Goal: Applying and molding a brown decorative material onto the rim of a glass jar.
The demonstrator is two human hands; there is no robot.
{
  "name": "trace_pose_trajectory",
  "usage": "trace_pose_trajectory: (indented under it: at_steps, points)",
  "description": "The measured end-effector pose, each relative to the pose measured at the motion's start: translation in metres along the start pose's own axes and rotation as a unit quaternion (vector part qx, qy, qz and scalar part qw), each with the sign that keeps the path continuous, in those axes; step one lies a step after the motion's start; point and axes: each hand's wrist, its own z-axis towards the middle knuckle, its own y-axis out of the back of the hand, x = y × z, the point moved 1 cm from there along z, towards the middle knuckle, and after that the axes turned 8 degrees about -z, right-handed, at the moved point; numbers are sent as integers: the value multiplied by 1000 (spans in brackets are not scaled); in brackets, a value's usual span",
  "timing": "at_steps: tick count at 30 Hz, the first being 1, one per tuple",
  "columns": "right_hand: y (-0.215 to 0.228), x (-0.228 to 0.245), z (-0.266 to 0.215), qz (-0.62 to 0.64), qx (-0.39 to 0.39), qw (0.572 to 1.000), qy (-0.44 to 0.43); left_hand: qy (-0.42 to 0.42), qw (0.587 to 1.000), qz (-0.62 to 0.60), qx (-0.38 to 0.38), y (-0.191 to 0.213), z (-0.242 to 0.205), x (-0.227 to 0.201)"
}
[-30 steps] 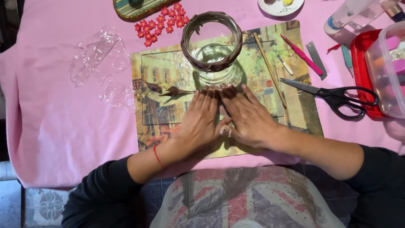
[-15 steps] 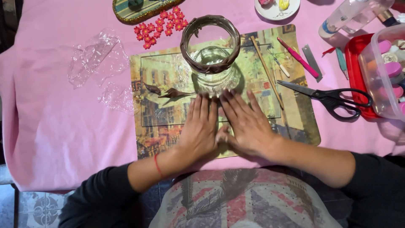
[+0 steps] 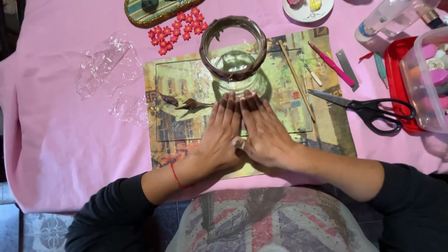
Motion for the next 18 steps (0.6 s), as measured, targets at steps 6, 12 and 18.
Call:
trace_pose_trajectory:
  at_steps: [6,12,18]
  points:
    - [0,7,-25,-53,13,998,-11,-8,1000,-21,-4,-2,-24,-6]
    - [12,7,-5,-71,35,996,-45,40,999,-15,30,-6,-12,-2]
    - [3,6,-12,-110,21,992,-50,69,995,17,67,12,-9,-6]
